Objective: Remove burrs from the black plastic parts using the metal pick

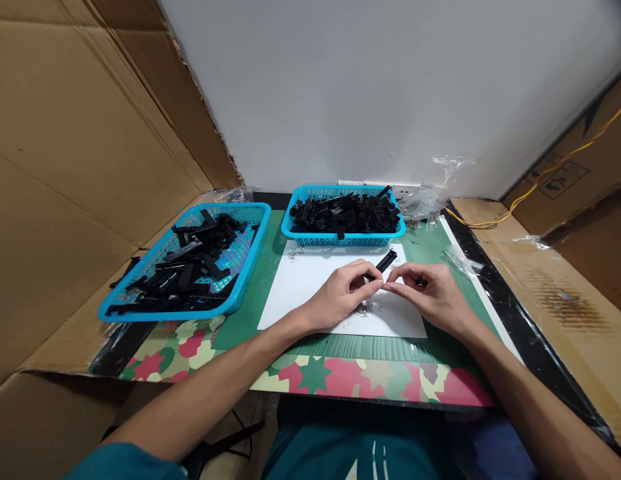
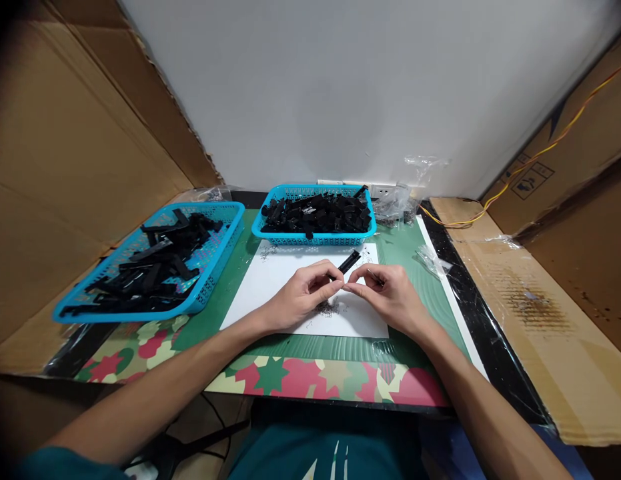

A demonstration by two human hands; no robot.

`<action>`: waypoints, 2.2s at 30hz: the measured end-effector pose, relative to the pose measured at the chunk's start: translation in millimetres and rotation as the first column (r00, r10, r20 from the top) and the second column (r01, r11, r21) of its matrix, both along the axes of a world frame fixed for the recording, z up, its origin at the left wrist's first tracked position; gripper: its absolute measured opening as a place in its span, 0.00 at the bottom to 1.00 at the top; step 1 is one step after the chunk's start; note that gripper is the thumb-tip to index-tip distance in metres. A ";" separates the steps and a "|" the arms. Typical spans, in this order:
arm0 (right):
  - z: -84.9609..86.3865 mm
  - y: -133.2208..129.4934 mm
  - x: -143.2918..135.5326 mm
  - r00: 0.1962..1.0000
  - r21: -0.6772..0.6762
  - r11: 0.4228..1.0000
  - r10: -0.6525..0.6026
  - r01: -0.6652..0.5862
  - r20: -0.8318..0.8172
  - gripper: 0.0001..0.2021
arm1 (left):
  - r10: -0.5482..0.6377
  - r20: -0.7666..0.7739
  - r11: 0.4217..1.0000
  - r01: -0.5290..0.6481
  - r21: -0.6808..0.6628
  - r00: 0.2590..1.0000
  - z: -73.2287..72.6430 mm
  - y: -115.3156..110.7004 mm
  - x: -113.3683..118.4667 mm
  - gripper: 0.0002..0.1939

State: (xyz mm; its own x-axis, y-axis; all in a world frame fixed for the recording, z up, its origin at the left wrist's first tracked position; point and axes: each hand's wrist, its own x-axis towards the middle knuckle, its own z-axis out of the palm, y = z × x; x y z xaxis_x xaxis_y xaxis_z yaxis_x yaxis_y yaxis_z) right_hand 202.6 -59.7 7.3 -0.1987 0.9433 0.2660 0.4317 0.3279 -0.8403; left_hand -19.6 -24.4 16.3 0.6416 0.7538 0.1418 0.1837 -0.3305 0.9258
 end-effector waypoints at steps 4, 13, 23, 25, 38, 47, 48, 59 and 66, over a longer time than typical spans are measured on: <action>0.7 0.0 -0.7 1.000 -0.010 1.000 0.002 -0.002 -0.009 0.14 | 0.006 -0.037 0.996 -0.003 0.085 0.999 0.3 0.4 -0.9 0.13; 2.2 -1.0 -5.2 0.993 -0.018 1.000 -0.015 0.013 -0.118 0.10 | 0.041 -0.044 0.987 -0.033 0.160 0.998 -1.4 0.4 -1.4 0.13; 1.3 -10.2 -11.8 0.954 0.559 0.802 -0.292 0.209 0.063 0.06 | 0.068 0.143 0.998 -0.070 0.005 0.987 -12.4 -0.3 0.3 0.28; -2.0 -10.7 -12.0 0.948 0.606 0.778 -0.295 0.167 0.117 0.08 | 0.064 0.152 0.998 -0.063 -0.010 0.986 -13.3 -0.4 1.1 0.33; -5.3 -9.6 -11.0 0.968 0.611 0.790 -0.188 0.049 0.166 0.09 | 0.061 0.134 0.998 -0.063 0.011 0.989 -17.6 2.5 -1.0 0.31; -5.1 -9.3 -8.6 0.981 0.515 0.857 -0.116 0.021 0.153 0.11 | 0.058 0.134 0.998 -0.059 0.003 0.989 -17.6 2.8 -1.4 0.31; -5.1 -9.2 -8.6 0.984 0.515 0.857 -0.104 0.013 0.147 0.10 | 0.055 0.136 0.998 -0.055 -0.003 0.989 -17.1 2.8 -1.3 0.32; -12.6 -7.6 -7.9 0.991 0.457 0.889 -0.040 -0.024 0.129 0.09 | 0.057 0.111 0.998 -0.059 0.012 0.992 -18.3 3.7 -2.5 0.31; -7.1 -2.8 -10.1 0.983 0.483 0.873 -0.140 0.065 0.121 0.10 | 0.060 0.064 0.995 -0.064 0.076 0.996 -11.8 6.5 -5.8 0.25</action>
State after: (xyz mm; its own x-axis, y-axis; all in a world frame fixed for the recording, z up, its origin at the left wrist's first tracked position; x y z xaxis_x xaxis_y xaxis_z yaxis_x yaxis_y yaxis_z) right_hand 192.5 -62.5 0.2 -0.1802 0.7271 0.6625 0.5911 0.6183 -0.5179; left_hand -25.5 -18.0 4.5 0.5824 0.7770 0.2391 0.1498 -0.3916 0.9079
